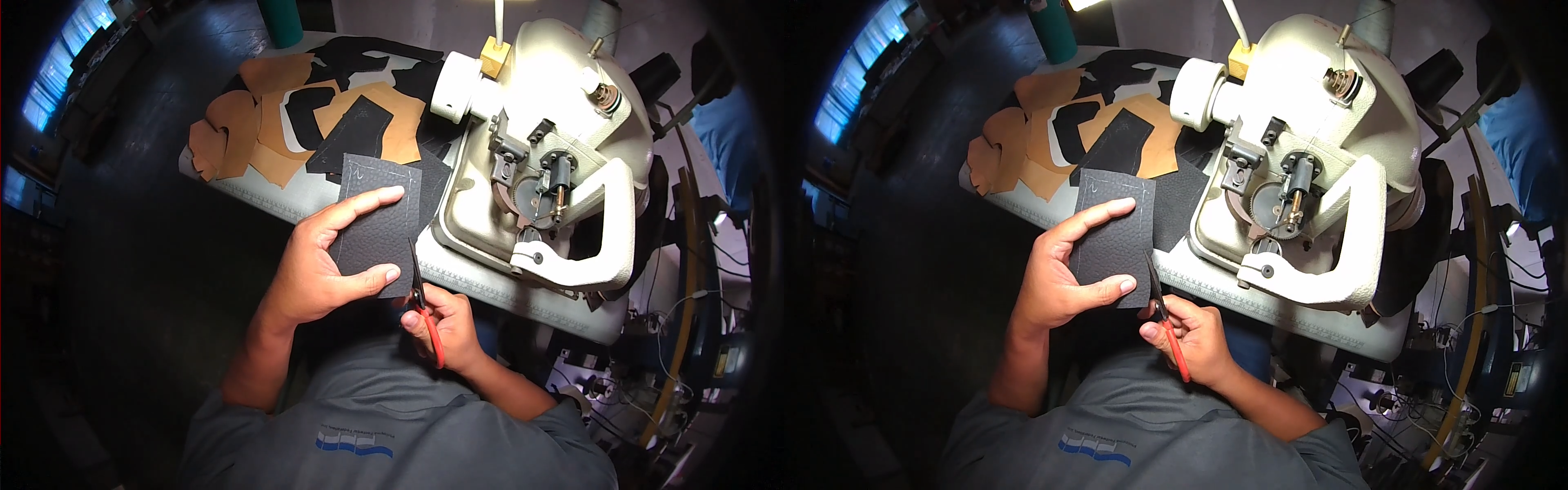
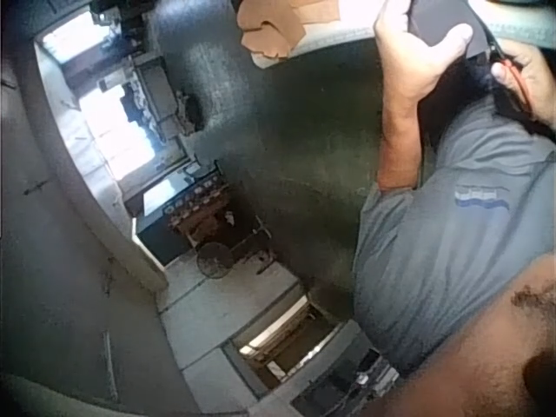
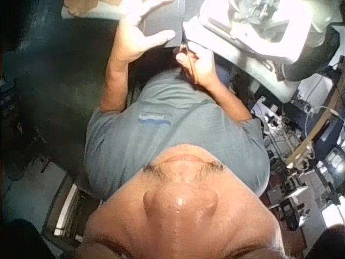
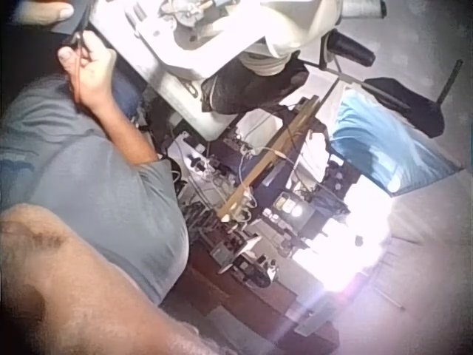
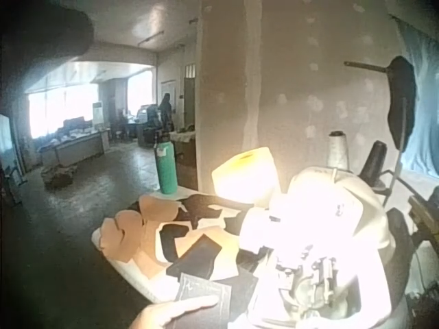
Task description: Trimming excess material from leather shoe components using scissors.
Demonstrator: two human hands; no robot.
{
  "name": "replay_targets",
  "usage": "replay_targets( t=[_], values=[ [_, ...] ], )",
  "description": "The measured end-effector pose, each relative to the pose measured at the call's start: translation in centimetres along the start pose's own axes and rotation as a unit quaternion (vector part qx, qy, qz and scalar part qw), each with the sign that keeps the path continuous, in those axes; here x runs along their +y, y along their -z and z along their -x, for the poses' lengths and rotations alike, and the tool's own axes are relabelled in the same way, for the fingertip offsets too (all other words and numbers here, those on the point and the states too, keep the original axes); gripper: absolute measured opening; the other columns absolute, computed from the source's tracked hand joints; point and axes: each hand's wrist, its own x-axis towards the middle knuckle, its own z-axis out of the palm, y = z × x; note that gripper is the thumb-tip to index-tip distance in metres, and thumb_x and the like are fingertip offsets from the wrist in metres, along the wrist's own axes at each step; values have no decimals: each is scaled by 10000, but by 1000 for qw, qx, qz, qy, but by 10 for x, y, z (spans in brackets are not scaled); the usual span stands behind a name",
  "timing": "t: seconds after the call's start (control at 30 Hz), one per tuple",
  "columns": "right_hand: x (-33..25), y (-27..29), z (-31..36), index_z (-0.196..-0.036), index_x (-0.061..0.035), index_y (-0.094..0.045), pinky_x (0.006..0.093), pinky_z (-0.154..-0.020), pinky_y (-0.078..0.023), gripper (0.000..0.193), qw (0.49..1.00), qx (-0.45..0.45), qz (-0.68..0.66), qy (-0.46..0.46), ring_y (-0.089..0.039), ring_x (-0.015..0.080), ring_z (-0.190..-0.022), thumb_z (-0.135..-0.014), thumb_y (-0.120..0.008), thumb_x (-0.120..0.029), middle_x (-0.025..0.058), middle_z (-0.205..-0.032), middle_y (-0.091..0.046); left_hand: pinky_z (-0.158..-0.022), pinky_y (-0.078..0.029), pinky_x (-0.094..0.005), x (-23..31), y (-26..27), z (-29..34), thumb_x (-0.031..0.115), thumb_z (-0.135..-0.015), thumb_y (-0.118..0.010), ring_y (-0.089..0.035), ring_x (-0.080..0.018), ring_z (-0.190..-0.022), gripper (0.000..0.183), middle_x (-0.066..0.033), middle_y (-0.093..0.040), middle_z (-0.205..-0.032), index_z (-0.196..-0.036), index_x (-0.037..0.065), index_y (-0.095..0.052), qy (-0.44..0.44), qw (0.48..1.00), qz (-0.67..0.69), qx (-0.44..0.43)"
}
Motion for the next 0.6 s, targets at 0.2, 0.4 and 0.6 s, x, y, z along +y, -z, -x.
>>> replay_targets(
  t=[0.2,0.4,0.6],
  values=[
    [12,2,1,-1038,-4,-693,207,-540,-309,267,1000,11,-19,4,-393,-12,-635,-1013,-781,-255,-94,-734,-522,-1124,-458,-338,-3,-6,3,31,-751,-883,-621,-173,-1274,749,-125,-684,-1369,-1451,-7,-622,-8,1000,1,-18],
    [5,-1,0,-1000,-12,-680,212,-520,-288,268,1000,20,-15,1,-380,-10,-601,-1020,-772,-263,-98,-690,-507,-1153,-430,-343,-3,-8,3,53,-726,-909,-603,-182,-1304,777,-129,-684,-1373,-1443,-30,-621,-1,1000,3,-11],
    [6,-2,1,-1071,-6,-707,222,-474,-285,250,999,16,-38,-19,-397,-7,-524,-1026,-763,-246,-97,-617,-511,-1126,-463,-343,-6,-11,5,32,-787,-856,-619,-186,-1293,709,-140,-687,-1365,-1456,8,-622,-28,1000,-1,-5]
  ],
)
